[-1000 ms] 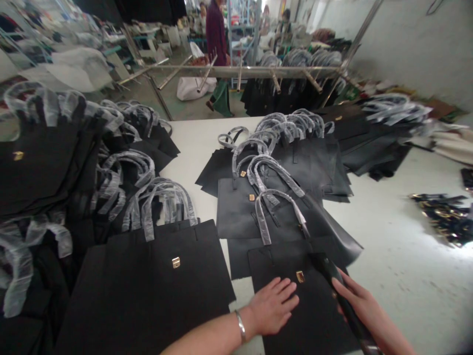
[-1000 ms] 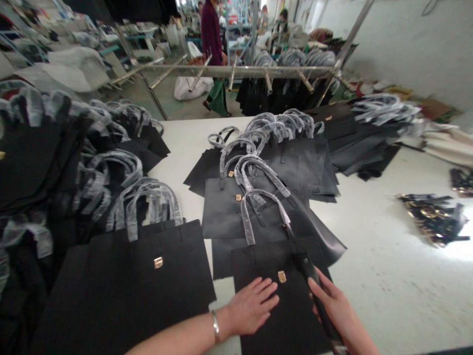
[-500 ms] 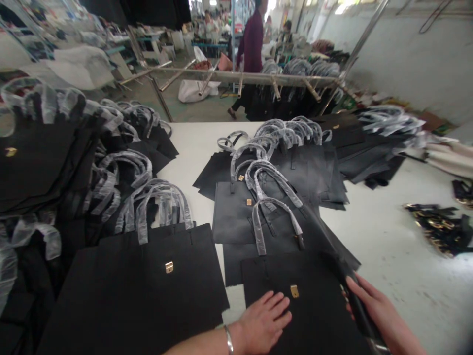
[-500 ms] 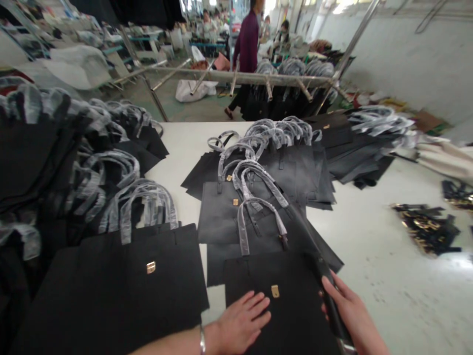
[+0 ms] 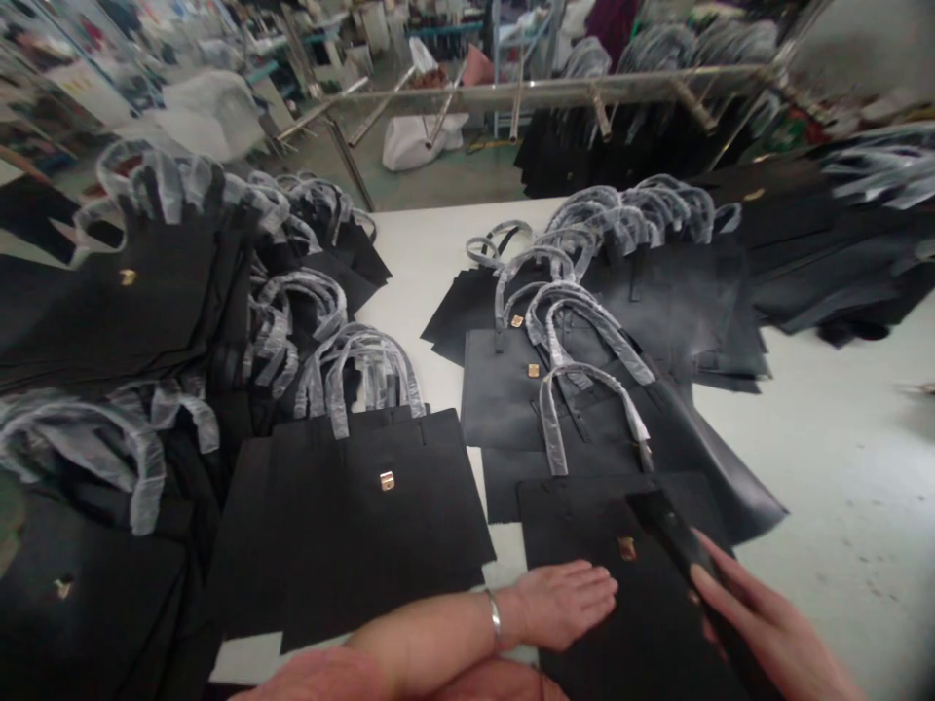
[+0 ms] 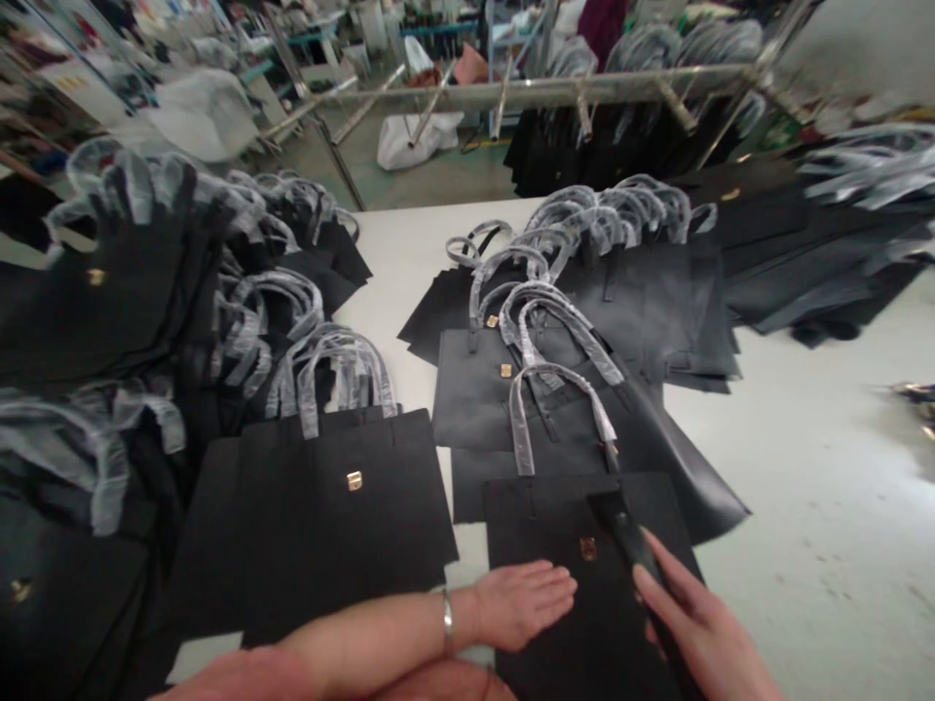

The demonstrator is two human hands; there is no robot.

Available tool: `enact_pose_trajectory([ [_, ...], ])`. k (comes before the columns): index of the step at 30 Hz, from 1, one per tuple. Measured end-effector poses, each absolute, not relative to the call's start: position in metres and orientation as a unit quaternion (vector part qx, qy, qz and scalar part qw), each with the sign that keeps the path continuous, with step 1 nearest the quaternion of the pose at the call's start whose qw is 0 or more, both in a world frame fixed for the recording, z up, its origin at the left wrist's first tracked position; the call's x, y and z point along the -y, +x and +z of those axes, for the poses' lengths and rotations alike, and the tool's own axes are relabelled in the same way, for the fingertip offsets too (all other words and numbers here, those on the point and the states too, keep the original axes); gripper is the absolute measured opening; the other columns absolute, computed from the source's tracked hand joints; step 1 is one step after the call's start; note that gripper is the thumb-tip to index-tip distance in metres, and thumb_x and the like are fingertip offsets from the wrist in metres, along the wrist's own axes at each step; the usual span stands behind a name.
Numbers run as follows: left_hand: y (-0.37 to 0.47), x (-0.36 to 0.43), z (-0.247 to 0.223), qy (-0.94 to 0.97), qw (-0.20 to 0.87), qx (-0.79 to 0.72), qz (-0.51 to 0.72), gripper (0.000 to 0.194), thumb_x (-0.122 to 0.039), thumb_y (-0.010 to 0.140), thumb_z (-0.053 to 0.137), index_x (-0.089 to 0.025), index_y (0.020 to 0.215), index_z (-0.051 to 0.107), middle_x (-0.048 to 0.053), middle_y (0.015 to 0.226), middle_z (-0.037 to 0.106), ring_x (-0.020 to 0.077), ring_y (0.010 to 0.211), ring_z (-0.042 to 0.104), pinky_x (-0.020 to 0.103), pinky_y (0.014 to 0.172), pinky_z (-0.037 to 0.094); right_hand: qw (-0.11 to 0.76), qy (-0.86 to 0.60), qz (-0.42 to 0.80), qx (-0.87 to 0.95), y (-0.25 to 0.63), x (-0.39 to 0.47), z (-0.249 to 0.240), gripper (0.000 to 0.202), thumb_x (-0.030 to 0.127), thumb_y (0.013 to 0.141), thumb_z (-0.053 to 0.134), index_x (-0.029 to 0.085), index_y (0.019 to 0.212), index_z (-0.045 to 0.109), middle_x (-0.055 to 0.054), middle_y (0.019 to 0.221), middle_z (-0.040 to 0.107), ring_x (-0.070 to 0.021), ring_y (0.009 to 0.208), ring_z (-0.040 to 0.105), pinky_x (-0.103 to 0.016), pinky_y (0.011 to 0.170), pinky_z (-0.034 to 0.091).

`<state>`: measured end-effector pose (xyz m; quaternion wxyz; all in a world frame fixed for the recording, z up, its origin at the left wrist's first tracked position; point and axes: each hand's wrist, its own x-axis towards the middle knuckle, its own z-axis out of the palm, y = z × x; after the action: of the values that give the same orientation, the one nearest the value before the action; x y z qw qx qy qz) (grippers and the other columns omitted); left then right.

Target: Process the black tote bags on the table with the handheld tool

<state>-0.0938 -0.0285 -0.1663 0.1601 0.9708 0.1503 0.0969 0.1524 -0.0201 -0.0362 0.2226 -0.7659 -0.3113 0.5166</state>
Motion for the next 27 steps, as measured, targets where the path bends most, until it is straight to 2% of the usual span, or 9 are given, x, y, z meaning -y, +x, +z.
enact_pose_trajectory([
  [3,-0.093,0.028,-0.168,0.974,0.163,-0.128,0.087,0.043,-0.027,0.095,0.043,-0.007,0.133,0.052,0.01,0.144,0.049,0.0212,0.137,0.042,0.033,0.118,0.028,0.174,-0.711,0.612,0.299,0.122,0.04,-0.066,0.092,0.064,0.072,0.064,0.018,0.148,0.04,0.003,0.059,0.063,-0.0176,0.044,0.056,-0.028,0.039,0.044],
  [6,-0.09,0.027,-0.169,0.973,0.18,-0.12,0.08,0.041,-0.025,0.093,0.047,-0.006,0.128,0.054,0.01,0.135,0.057,0.0197,0.131,0.047,0.031,0.119,0.027,0.146,-0.695,0.608,0.355,0.103,0.043,-0.088,0.08,0.061,0.075,0.062,0.02,0.142,0.051,0.003,0.055,0.062,-0.0171,0.042,0.056,-0.027,0.039,0.043],
  [10,-0.087,0.026,-0.173,0.97,0.188,-0.122,0.093,0.034,-0.024,0.093,0.046,-0.008,0.119,0.06,0.011,0.127,0.06,0.0191,0.123,0.053,0.031,0.116,0.032,0.126,-0.697,0.581,0.401,0.092,0.036,-0.089,0.074,0.057,0.078,0.059,0.022,0.142,0.051,0.003,0.054,0.065,-0.0192,0.044,0.061,-0.029,0.045,0.049],
  [12,-0.086,0.025,-0.173,0.968,0.194,-0.119,0.104,0.029,-0.023,0.093,0.046,-0.009,0.112,0.063,0.011,0.121,0.063,0.02,0.118,0.056,0.032,0.114,0.034,0.135,-0.705,0.558,0.416,0.086,0.03,-0.086,0.071,0.056,0.077,0.059,0.023,0.14,0.055,0.001,0.062,0.071,-0.0224,0.057,0.069,-0.032,0.056,0.055],
  [14,-0.086,0.024,-0.171,0.968,0.196,-0.111,0.11,0.027,-0.021,0.093,0.045,-0.01,0.107,0.065,0.011,0.114,0.065,0.021,0.114,0.057,0.032,0.114,0.034,0.165,-0.713,0.53,0.428,0.078,0.02,-0.086,0.067,0.055,0.074,0.062,0.023,0.132,0.062,-0.003,0.084,0.077,-0.0266,0.083,0.073,-0.034,0.075,0.057],
  [16,-0.087,0.024,-0.168,0.969,0.189,-0.117,0.112,0.027,-0.02,0.094,0.043,-0.011,0.106,0.066,0.01,0.111,0.066,0.0213,0.113,0.058,0.031,0.114,0.033,0.193,-0.718,0.509,0.434,0.07,0.009,-0.086,0.064,0.054,0.071,0.064,0.022,0.126,0.067,-0.005,0.107,0.076,-0.0289,0.107,0.067,-0.035,0.091,0.052],
  [18,-0.087,0.024,-0.165,0.969,0.179,-0.129,0.11,0.031,-0.02,0.096,0.038,-0.012,0.108,0.065,0.009,0.112,0.066,0.0203,0.112,0.058,0.03,0.114,0.033,0.207,-0.726,0.496,0.429,0.065,-0.002,-0.083,0.067,0.055,0.072,0.063,0.02,0.129,0.065,-0.007,0.116,0.073,-0.0294,0.113,0.064,-0.035,0.096,0.05],
  [23,-0.088,0.027,-0.165,0.969,0.17,-0.151,0.099,0.036,-0.022,0.098,0.036,-0.01,0.125,0.057,0.008,0.138,0.054,0.0178,0.13,0.047,0.029,0.116,0.03,0.242,-0.743,0.499,0.376,0.075,-0.001,-0.06,0.084,0.059,0.077,0.061,0.019,0.147,0.042,-0.003,0.079,0.076,-0.0227,0.064,0.069,-0.032,0.058,0.056],
  [27,-0.085,0.026,-0.168,0.965,0.194,-0.145,0.102,0.032,-0.021,0.096,0.04,-0.01,0.114,0.064,0.009,0.128,0.061,0.0182,0.123,0.054,0.029,0.112,0.035,0.195,-0.72,0.566,0.351,0.075,0.017,-0.056,0.082,0.058,0.071,0.068,0.02,0.142,0.051,0.002,0.06,0.07,-0.0187,0.045,0.06,-0.029,0.042,0.048],
])
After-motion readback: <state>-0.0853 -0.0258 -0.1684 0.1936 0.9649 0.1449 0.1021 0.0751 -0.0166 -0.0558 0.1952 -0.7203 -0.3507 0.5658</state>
